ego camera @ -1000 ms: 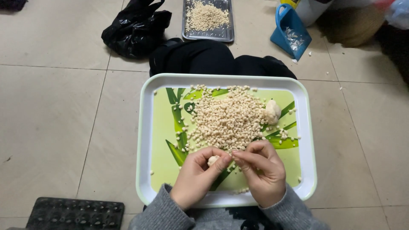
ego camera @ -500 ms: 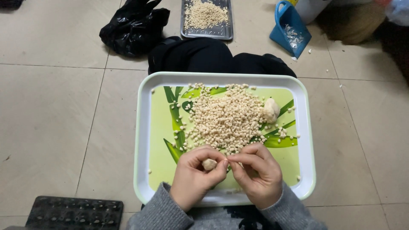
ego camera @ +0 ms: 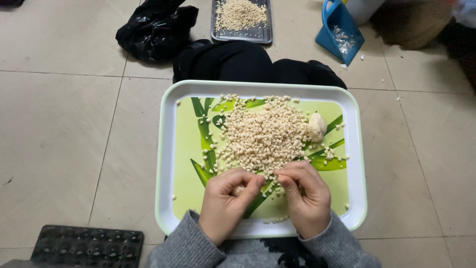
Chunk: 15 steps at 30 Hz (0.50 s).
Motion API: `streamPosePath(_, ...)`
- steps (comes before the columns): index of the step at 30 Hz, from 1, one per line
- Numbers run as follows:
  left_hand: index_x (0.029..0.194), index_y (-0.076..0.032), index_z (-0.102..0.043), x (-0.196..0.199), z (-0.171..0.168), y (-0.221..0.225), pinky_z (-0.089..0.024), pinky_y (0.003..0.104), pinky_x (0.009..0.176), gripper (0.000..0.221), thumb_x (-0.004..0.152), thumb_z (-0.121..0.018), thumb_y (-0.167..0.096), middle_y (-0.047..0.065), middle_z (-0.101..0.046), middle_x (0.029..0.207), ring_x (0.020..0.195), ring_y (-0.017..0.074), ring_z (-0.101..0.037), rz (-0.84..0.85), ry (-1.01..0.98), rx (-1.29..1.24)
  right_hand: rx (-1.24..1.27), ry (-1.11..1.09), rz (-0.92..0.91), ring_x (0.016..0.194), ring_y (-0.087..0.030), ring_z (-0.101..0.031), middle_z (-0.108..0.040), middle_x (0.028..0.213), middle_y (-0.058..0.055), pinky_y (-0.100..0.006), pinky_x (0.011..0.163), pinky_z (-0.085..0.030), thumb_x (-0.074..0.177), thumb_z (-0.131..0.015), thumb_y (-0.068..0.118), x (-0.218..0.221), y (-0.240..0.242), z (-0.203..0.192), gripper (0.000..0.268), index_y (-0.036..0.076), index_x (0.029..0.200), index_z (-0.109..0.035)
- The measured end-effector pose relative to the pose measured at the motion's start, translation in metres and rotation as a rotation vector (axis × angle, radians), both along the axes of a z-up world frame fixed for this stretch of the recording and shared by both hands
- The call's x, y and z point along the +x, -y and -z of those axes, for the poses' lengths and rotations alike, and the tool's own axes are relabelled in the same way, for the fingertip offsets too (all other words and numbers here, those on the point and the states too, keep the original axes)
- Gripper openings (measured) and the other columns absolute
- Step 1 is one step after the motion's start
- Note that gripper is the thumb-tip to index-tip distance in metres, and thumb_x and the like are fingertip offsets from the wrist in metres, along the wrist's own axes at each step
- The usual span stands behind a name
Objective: Sorting small white items from a tray of grains while sitting on the floor
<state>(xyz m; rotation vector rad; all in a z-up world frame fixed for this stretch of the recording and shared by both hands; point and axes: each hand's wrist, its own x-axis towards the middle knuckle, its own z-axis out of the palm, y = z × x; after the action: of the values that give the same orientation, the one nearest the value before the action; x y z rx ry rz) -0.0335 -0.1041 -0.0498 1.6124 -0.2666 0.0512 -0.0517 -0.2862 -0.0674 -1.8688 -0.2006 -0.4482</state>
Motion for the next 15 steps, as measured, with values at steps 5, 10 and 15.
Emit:
streamPosePath(5,0.11,0.0,-0.082,0.0,0.003,0.002,-0.036,0.019,0.042,0.023,0.087,-0.081,-0.005,0.0,-0.069,0.067,0.051,0.0049,-0.048,0.027,-0.063,-0.062,0.009,-0.016,-0.029,0.085,-0.013,-0.065,-0.066,0.106,-0.007,-0.021,0.074,-0.06,0.086,-0.075,-0.01,-0.002,-0.003,-0.007,0.024,0.002,0.106,-0.079)
streamPosePath(10,0.131,-0.005,-0.077,-0.003,-0.004,0.0,-0.027,0.02,0.04,0.041,0.09,-0.074,-0.002,-0.004,-0.062,0.064,0.047,0.0024,-0.036,0.022,-0.066,-0.02,-0.063,0.008,0.035,0.08,-0.011,-0.06,-0.066,0.106,-0.006,-0.019,0.065,-0.053,0.091,-0.071,-0.009,-0.002,-0.008,-0.01,0.025,0.003,0.111,-0.079)
streamPosePath(15,0.127,-0.005,-0.072,-0.004,-0.009,-0.003,-0.039,0.021,0.054,0.045,0.085,-0.06,0.005,0.004,-0.065,0.087,0.063,0.0079,-0.045,0.085,-0.043,-0.077,-0.054,-0.009,0.018,0.084,-0.011,-0.058,-0.062,0.116,-0.008,-0.02,0.069,-0.05,0.092,-0.071,-0.007,-0.002,-0.007,-0.01,0.025,0.002,0.114,-0.078)
